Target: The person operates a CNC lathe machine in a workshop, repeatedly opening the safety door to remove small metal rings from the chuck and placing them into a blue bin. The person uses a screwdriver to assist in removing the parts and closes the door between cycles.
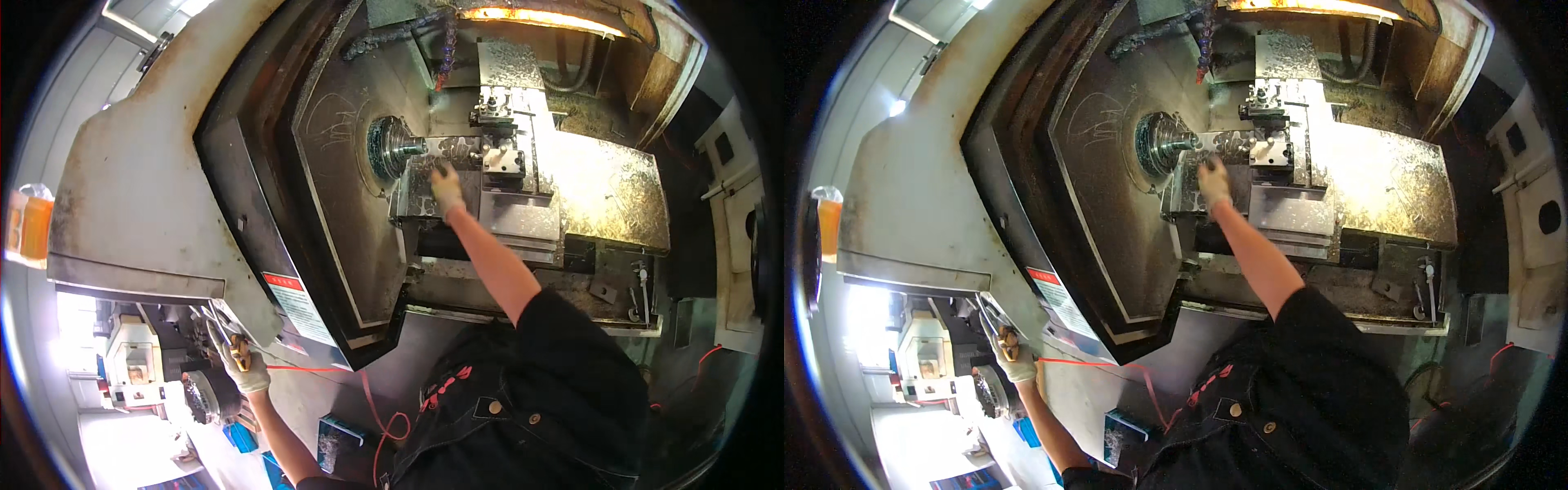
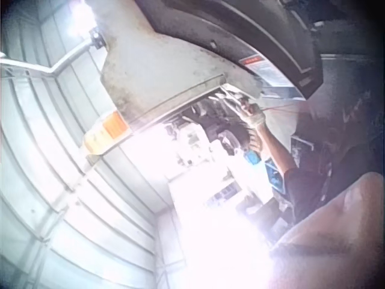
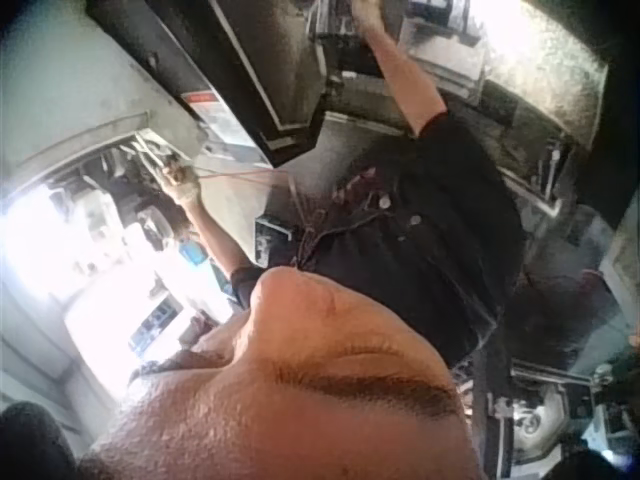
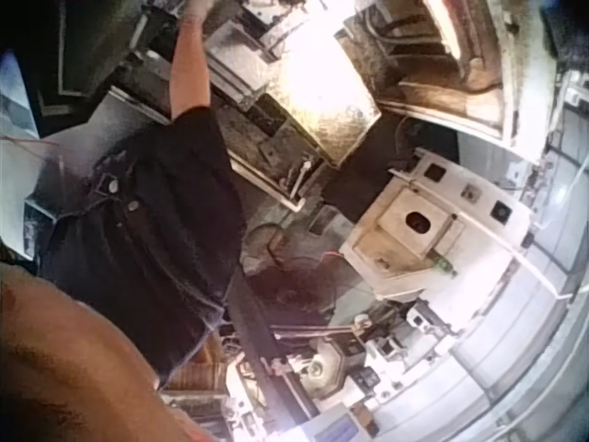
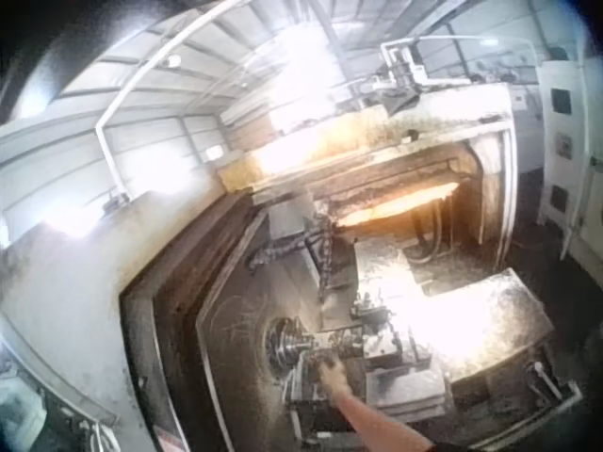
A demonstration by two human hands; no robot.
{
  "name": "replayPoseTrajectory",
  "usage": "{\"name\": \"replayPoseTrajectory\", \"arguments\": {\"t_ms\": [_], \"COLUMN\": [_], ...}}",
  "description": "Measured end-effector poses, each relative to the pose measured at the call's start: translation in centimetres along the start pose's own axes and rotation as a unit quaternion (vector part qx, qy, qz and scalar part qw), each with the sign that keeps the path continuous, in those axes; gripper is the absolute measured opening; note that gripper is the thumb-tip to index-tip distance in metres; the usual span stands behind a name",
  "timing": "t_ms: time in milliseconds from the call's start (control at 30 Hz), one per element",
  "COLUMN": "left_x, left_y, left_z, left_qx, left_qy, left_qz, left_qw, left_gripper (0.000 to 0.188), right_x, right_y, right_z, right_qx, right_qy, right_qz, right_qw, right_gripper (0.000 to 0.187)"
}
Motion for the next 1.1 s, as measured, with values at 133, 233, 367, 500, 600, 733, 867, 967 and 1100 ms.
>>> {"name": "replayPoseTrajectory", "arguments": {"t_ms": [133, 233, 367, 500, 600, 733, 867, 967, 1100], "left_x": [0.8, 0.5, -0.2, -0.3, -0.7, -0.3, -0.7, 2.0, 5.6], "left_y": [-4.0, -7.6, -9.0, -7.2, -9.0, -8.4, -7.3, -1.7, 2.4], "left_z": [-0.6, 0.7, 1.1, 1.0, 2.8, 3.7, -0.8, -8.7, -23.3], "left_qx": [0.025, 0.046, 0.071, 0.008, -0.008, 0.014, -0.002, -0.165, -0.349], "left_qy": [-0.003, 0.024, 0.025, 0.035, 0.071, 0.107, 0.056, 0.004, 0.044], "left_qz": [-0.004, 0.066, 0.093, 0.059, 0.076, 0.079, 0.038, -0.152, -0.254], "left_qw": [1.0, 0.996, 0.993, 0.998, 0.995, 0.991, 0.998, 0.974, 0.901], "left_gripper": [0.053, 0.05, 0.044, 0.041, 0.039, 0.041, 0.042, 0.049, 0.041], "right_x": [0.4, 1.4, 1.9, 3.1, 4.8, 6.1, 5.6, 4.7, 1.2], "right_y": [-4.1, -3.6, -1.2, -1.9, -3.3, -5.2, -4.8, -4.7, -3.3], "right_z": [-12.7, -21.4, -30.0, -35.0, -36.4, -35.6, -36.1, -37.0, -37.2], "right_qx": [0.072, -0.12, 0.122, 0.128, 0.09, 0.112, 0.102, 0.132, 0.146], "right_qy": [0.336, 0.529, 0.635, 0.659, 0.664, 0.615, 0.61, 0.578, 0.556], "right_qz": [-0.133, -0.123, -0.124, -0.132, -0.144, -0.211, -0.224, -0.2, -0.153], "right_qw": [0.93, 0.831, 0.753, 0.729, 0.728, 0.751, 0.753, 0.78, 0.804], "right_gripper": [0.028, 0.03, 0.039, 0.053, 0.065, 0.068, 0.069, 0.07, 0.058]}}
Point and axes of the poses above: each hand's wrist, its own z-axis towards the middle knuckle, its own x-axis out of the palm, y = z × x, the point moved 4 cm from there along z, towards the middle knuckle, and after that the axes turned 2 degrees about -x, right-handed, at the moved point
